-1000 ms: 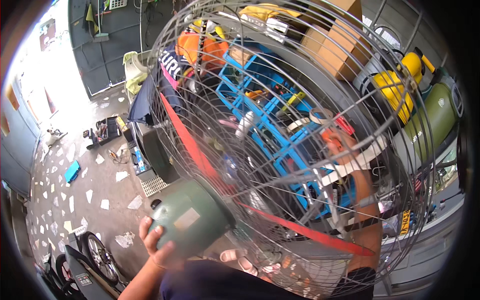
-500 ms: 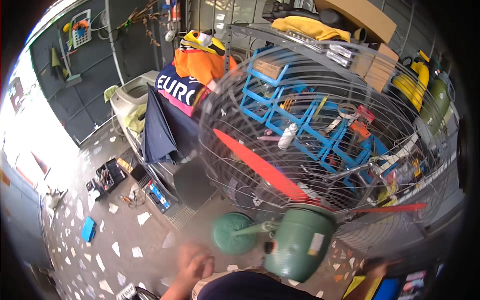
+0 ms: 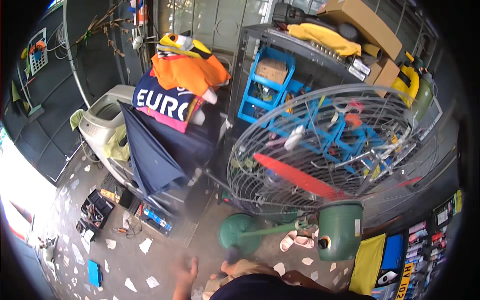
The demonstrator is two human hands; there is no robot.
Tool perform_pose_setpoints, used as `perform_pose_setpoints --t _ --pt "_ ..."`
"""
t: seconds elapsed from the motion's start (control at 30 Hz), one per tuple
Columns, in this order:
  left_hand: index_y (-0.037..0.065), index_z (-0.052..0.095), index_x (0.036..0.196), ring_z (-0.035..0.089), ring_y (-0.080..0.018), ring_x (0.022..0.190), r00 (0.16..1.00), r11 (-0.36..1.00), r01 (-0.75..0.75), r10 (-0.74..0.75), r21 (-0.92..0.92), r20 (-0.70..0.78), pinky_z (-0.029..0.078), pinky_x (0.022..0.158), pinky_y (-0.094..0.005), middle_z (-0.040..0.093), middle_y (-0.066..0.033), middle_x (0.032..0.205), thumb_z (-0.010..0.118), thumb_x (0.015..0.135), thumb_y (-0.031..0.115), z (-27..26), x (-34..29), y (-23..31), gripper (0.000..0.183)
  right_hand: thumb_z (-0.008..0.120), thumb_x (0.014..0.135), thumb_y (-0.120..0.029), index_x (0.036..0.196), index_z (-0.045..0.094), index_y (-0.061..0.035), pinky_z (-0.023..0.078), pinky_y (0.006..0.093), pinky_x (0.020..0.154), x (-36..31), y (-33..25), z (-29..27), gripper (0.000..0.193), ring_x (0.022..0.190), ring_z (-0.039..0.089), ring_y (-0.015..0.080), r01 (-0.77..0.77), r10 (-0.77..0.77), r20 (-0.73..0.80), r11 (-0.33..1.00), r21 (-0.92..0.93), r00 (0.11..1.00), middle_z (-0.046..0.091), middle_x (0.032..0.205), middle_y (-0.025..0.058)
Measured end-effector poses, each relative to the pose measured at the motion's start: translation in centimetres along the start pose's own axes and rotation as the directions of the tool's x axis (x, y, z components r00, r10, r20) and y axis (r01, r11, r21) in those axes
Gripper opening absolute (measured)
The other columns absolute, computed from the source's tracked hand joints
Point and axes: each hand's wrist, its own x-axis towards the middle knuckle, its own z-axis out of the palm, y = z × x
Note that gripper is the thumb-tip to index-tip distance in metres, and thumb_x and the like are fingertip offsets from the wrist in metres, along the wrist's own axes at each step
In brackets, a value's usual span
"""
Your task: The recorder is seen repairing a motor while sitting on the floor in a garage or workshop area.
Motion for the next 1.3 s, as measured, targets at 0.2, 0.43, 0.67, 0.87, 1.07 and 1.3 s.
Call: perform_pose_setpoints --t 0.2,0.43,0.67,0.87,1.07,1.3 --pt "0.007 0.061 0.074 0.052 -0.0201 0.046 0.992 0.991 0.126 -0.125 0.044 -0.029 0.039 0.048 -0.0375 0.055 -0.0056 0.057 0.074 0.097 0.023 1.7 4.2 -7.9 0.031 0.067 0.1 -0.039 0.111 0.077 -0.005 0.058 0.0489 0.083 11.3 6.9 1.1 0.037 0.091 0.075 0.0368 -0.05 0.046 0.036 0.994 0.098 0.998 0.08 0.097 0.017" --pt "0.007 0.061 0.078 0.052 -0.0198 0.048 0.992 0.978 0.113 -0.1 -0.174 0.081 0.04 0.049 -0.0372 0.055 -0.0051 0.06 0.073 0.098 0.023 8.4 18.3 -12.7 0.029 0.072 0.101 -0.046 0.121 0.078 -0.0044 0.057 0.0451 0.09 21.5 -8.6 -0.8 0.046 0.101 0.07 0.025 -0.105 0.166 -0.096 0.883 0.457 0.981 0.079 0.108 0.0121" --pt "0.008 0.06 0.081 0.052 -0.0196 0.049 0.901 0.937 0.184 -0.04 -0.296 0.432 0.041 0.049 -0.0369 0.055 -0.0046 0.063 0.071 0.099 0.024 12.0 28.8 -15.2 0.027 0.072 0.1 -0.04 0.119 0.08 -0.0067 0.058 0.0448 0.09 22.0 -18.1 -1.4 0.04 0.105 0.072 0.0263 -0.24 0.35 -0.225 0.883 0.402 0.91 0.079 0.112 0.013" --pt "0.008 0.059 0.085 0.053 -0.0194 0.051 0.494 0.95 0.144 0.175 -0.279 0.852 0.042 0.05 -0.0367 0.055 -0.0041 0.065 0.07 0.1 0.024 19.7 33.7 -9.0 0.025 0.071 0.099 -0.036 0.118 0.081 -0.0086 0.06 0.0445 0.091 18.7 -30.6 7.3 0.035 0.108 0.074 0.0274 -0.429 0.694 -0.246 0.643 0.634 0.677 0.079 0.115 0.0139" --pt "0.009 0.058 0.088 0.053 -0.0192 0.052 -0.258 0.96 -0.132 0.206 -0.246 0.944 0.042 0.05 -0.0365 0.055 -0.0037 0.068 0.069 0.101 0.025 26.9 26.7 1.1 0.023 0.071 0.099 -0.032 0.117 0.083 -0.0106 0.061 0.0443 0.092 21.2 -50.8 19.8 0.03 0.111 0.075 0.0286 -0.403 0.955 0.024 0.101 0.91 0.295 0.079 0.118 0.0147" --pt "0.009 0.057 0.092 0.053 -0.0189 0.054 -0.631 0.912 -0.345 -0.048 -0.224 0.775 0.043 0.051 -0.0362 0.055 -0.0032 0.071 0.068 0.102 0.025 26.5 10.7 7.0 0.022 0.07 0.098 -0.027 0.116 0.085 -0.0128 0.062 0.044 0.092 20.4 -61.1 33.3 0.027 0.115 0.077 0.0299 -0.396 0.958 0.279 -0.234 0.888 0.059 0.079 0.121 0.0156"
